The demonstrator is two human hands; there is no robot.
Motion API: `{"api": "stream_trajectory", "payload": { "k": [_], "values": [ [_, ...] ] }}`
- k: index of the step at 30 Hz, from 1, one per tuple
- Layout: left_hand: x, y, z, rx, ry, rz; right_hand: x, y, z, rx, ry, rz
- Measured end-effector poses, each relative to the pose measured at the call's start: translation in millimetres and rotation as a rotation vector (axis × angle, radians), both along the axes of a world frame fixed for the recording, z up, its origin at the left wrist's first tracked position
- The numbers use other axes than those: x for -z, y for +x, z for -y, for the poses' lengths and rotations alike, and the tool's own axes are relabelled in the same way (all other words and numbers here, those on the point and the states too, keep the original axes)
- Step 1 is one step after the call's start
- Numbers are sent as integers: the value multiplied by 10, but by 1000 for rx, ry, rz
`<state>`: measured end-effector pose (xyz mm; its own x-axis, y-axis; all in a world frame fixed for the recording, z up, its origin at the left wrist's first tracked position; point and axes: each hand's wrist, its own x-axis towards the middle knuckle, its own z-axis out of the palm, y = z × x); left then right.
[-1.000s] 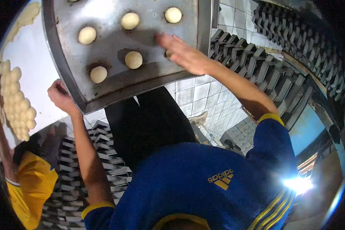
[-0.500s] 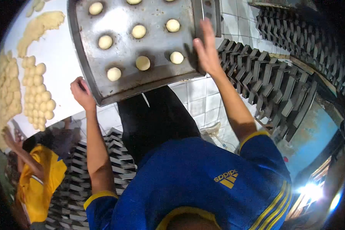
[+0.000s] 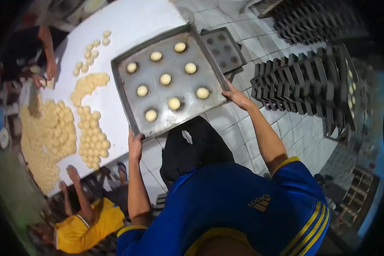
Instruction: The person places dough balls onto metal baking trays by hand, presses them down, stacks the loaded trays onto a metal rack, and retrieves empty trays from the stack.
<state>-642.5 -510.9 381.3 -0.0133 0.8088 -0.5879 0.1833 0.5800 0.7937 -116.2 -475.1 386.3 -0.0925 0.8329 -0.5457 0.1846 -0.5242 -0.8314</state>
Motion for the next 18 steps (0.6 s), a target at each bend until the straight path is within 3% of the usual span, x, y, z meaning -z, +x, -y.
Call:
{"api": "stream_trajectory", "payload": {
  "k": [1,3,4,6,7,8,10,12,14,18],
  "values": [
    [86,-192,53,49,9,44,-181,-62,144,28,-44,-51],
    [-74,-240,144,-6,16,76,-315,48,498,71,117,-97],
    [-425,-96,181,-18,16,142,-505,102,709,56,172,-29],
    [-453,-122,253,-67,43,258,-1108,187,1164,92,191,71],
    [-586,-23,178,89,198,140,-1462,264,1404,124,264,34],
    [-939,256,151,-1,168,218,-1852,256,1647,206,286,80],
    [-1495,717,87,93,214,315,-2297,445,2229,324,381,191],
    [-1787,1430,-139,95,238,393,-2647,880,2707,461,457,313],
    [-2024,2236,-541,325,298,435,-3149,1298,3142,660,476,412],
    [-2815,4632,-1102,679,589,453,-3603,2329,3648,989,572,528]
  ]
}}
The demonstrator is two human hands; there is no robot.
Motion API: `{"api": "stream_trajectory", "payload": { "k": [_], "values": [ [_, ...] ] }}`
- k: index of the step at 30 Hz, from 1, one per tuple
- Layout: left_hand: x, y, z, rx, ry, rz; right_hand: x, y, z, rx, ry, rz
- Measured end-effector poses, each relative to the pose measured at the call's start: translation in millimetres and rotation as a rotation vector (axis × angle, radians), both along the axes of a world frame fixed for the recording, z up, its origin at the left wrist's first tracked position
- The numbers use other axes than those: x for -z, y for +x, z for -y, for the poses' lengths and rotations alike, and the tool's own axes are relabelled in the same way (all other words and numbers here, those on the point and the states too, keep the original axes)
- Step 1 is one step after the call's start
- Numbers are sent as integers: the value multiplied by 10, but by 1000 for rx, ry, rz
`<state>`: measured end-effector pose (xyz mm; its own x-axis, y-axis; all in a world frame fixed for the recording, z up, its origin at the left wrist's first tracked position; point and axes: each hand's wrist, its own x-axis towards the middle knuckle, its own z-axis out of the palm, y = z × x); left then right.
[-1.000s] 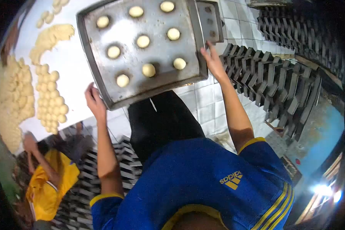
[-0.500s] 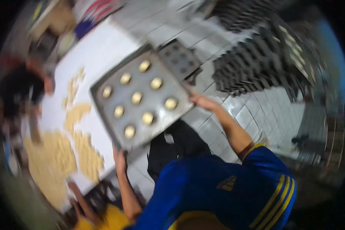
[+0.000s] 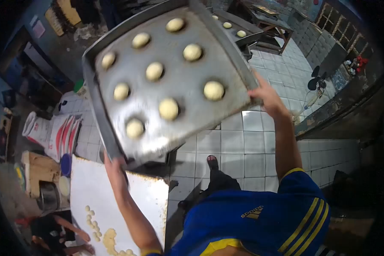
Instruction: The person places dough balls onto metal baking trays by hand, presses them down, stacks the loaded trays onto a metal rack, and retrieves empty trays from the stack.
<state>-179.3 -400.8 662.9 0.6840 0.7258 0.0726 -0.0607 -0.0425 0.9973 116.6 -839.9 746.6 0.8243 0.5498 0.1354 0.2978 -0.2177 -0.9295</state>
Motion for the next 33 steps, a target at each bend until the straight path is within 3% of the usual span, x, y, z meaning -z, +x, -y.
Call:
{"api": "stream_trajectory", "payload": {
  "k": [2,4,6,8,10,13,15,17,18,19,21,22,23,25,26,28,33],
  "values": [
    [-338,1304,-324,165,128,14,53,822,181,106,330,-38],
    [-458,2674,-711,287,244,-46,-68,1453,206,153,376,-63],
    [-849,3643,-493,381,150,-36,-74,2081,193,198,434,-96],
    [-752,4467,-588,438,129,-57,30,2591,193,229,399,-99],
    [-656,5043,-587,471,156,-248,231,3067,211,270,371,-55],
    [-543,5474,-518,415,104,-242,394,3400,192,351,268,-98],
    [-267,5888,-995,467,248,-298,533,3499,249,306,265,-136],
    [-519,5652,-686,384,29,-311,572,3556,241,412,364,-68],
    [-580,5536,-589,346,132,-207,673,3524,287,416,355,-82],
    [-426,5486,-600,346,123,-218,797,3426,330,422,323,-109],
    [6,5506,-791,63,-44,71,1072,3194,375,431,278,-148],
    [304,5509,-933,52,-149,-87,1212,3077,413,436,254,-168],
    [510,5500,-909,51,-150,-89,1310,2995,440,441,229,-186],
    [834,5430,-687,92,-431,-109,1401,2946,452,452,199,-214],
    [836,5413,-549,96,-433,-113,1388,2960,389,392,365,-377],
    [790,5457,-338,233,-536,144,1388,2992,306,325,613,-557],
    [1141,5674,-372,371,-498,150,1444,2961,135,407,504,-494]
  ]
}}
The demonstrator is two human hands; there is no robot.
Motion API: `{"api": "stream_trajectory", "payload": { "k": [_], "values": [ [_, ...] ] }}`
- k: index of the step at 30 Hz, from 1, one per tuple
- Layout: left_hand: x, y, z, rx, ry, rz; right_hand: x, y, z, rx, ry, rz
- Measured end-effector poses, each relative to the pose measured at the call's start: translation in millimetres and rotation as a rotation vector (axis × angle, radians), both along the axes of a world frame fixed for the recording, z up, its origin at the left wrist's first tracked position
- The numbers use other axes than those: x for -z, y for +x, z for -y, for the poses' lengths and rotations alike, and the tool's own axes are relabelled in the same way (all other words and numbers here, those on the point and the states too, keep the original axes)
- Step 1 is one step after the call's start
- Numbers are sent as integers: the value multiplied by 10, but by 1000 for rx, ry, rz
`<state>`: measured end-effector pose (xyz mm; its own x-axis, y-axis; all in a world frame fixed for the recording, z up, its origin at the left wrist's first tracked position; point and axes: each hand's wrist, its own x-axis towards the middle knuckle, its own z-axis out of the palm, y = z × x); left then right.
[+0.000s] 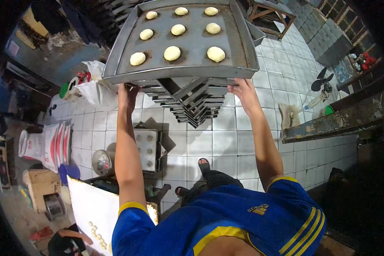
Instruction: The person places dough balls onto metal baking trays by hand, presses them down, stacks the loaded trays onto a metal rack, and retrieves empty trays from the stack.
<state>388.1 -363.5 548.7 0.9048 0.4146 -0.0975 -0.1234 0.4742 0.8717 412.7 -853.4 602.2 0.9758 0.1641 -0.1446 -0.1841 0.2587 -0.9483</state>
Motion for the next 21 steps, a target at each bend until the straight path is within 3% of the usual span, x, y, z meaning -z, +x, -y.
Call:
{"api": "stream_trajectory", "payload": {
  "k": [3,5,7,9,12,14,16,18,21],
  "values": [
    [-208,72,141,-12,689,101,-1,321,-66,89,83,20],
    [-167,200,123,7,653,47,105,525,-49,103,86,-8],
    [-127,383,44,-44,1079,85,55,678,-21,76,78,37],
    [-45,461,-71,-29,1141,80,14,663,-29,85,60,3],
    [-82,465,-2,98,502,37,183,643,112,25,-29,14],
    [137,466,-147,-114,419,-106,399,566,213,142,-206,198],
    [426,383,-79,-524,489,10,896,616,342,148,-206,54],
    [880,359,-259,-419,427,-266,1116,584,326,150,-213,-96],
    [1031,387,-248,-43,-60,-359,1176,608,3,6,-14,-297]
  ]
}}
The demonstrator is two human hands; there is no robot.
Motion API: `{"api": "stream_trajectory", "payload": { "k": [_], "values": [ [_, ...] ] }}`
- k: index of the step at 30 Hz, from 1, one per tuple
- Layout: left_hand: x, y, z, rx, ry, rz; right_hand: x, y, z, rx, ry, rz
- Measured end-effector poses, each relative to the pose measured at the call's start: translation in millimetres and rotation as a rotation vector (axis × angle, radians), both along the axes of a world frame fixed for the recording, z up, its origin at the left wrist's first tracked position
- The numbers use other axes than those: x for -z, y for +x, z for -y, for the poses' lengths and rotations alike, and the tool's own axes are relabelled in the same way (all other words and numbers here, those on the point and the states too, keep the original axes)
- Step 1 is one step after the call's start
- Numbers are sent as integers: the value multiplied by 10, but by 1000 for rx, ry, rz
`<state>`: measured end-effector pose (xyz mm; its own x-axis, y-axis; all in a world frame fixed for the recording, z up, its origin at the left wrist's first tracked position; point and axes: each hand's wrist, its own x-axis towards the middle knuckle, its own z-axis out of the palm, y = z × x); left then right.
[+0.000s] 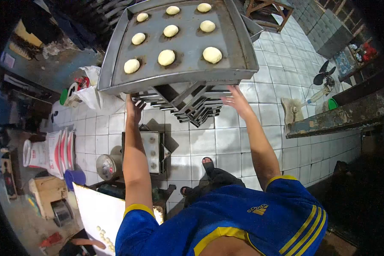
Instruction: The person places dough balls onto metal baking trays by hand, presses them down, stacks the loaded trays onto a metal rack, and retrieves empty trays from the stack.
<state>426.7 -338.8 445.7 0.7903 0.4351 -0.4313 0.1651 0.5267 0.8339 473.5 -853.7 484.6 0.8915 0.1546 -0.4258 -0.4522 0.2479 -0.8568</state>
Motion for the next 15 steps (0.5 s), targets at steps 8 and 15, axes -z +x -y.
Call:
{"api": "stream_trajectory", "payload": {
  "k": [8,15],
  "values": [
    [-162,176,384,-28,191,272,63,461,5,101,-105,84],
    [-120,505,399,-30,262,286,130,609,116,24,-97,137]
  ]
}}
